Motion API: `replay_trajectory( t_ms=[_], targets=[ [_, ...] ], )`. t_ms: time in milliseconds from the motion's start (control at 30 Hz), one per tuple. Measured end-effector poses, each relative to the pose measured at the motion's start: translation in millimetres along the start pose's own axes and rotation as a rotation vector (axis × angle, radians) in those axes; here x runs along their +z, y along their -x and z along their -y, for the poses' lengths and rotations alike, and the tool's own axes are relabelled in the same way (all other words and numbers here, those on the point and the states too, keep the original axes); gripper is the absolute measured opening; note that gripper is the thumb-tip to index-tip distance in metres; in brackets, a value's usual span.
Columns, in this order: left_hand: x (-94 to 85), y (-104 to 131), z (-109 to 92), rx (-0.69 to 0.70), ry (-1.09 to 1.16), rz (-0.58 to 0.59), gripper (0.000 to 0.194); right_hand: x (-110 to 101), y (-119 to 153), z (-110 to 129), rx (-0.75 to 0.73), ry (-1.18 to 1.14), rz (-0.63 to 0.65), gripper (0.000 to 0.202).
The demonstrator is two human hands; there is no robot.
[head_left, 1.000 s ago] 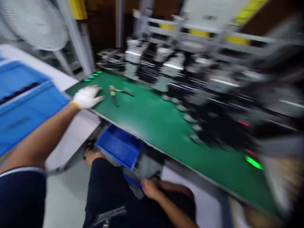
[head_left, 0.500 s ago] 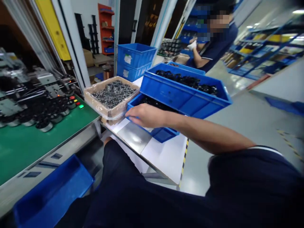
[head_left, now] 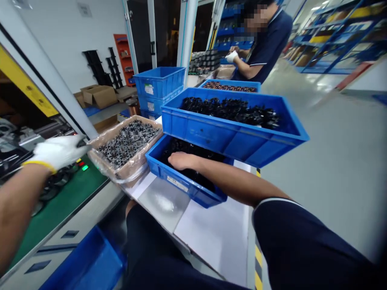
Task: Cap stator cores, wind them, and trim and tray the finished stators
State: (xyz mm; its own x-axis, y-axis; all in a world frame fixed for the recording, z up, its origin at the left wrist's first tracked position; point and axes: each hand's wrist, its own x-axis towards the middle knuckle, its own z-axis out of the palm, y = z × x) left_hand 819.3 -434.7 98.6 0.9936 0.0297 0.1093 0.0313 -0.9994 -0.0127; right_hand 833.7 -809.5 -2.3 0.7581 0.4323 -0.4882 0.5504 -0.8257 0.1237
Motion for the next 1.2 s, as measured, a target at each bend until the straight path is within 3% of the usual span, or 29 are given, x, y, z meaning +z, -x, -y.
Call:
replay_trajectory(
  t_ms=[100, 200, 300, 400, 533, 667, 767, 867, 933, 967, 1100, 1200],
  targets=[
    [24.7, -57.2, -42.5, 0.060, -0.109, 0.136, 0.063, 5.0, 8.8, -1.7, -0.032, 0.000, 0.001, 0.026],
    [61.3, -108.4, -84.8, 0.105, -0.101, 0.169, 0.058, 4.6, 12.9, -2.6, -0.059, -0.009, 0.018, 0.021],
    [88.8, -143.8, -106.0, 0.087, -0.095, 0.183, 0.060, 1.6, 11.9, -3.7, -0.083, -0.027, 0.008, 0.017],
    [105.9, -160.5, -107.3, 0.024, -0.078, 0.170, 0.066, -0.6, 11.1, -4.5, -0.109, -0.050, -0.030, 0.024],
    [119.9, -162.3, -101.9, -0.041, -0.008, 0.150, 0.063, -2.3, 11.6, -3.5, -0.116, -0.067, -0.090, 0.032],
    [107.8, -155.2, -105.2, -0.100, 0.139, 0.092, 0.055, -2.9, 9.1, -2.2, -0.111, -0.061, -0.151, 0.034],
    [75.3, -135.1, -112.4, -0.160, 0.252, -0.036, 0.056, -2.1, 9.0, -0.2, -0.106, -0.055, -0.222, 0.032],
    [47.8, -84.6, -120.7, -0.189, 0.490, -0.244, 0.058, -2.2, 12.2, 1.8, -0.107, -0.055, -0.290, 0.028],
    [45.5, -35.0, -124.2, -0.166, 1.079, -0.421, 0.049, -3.0, 16.0, 2.1, -0.100, -0.059, -0.326, 0.025],
    [48.8, -7.9, -125.1, -0.097, 1.434, -0.390, 0.048, -3.3, 18.6, 2.1, -0.092, -0.061, -0.345, 0.023],
    [67.6, 89.3, -125.3, -0.052, 1.907, -0.223, 0.067, -4.8, 33.6, 3.9, -0.024, -0.078, -0.472, 0.026],
    [71.0, 127.4, -121.4, -0.075, 2.236, -0.087, 0.069, -13.0, 44.0, 11.4, 0.001, -0.112, -0.652, 0.040]
  ],
)
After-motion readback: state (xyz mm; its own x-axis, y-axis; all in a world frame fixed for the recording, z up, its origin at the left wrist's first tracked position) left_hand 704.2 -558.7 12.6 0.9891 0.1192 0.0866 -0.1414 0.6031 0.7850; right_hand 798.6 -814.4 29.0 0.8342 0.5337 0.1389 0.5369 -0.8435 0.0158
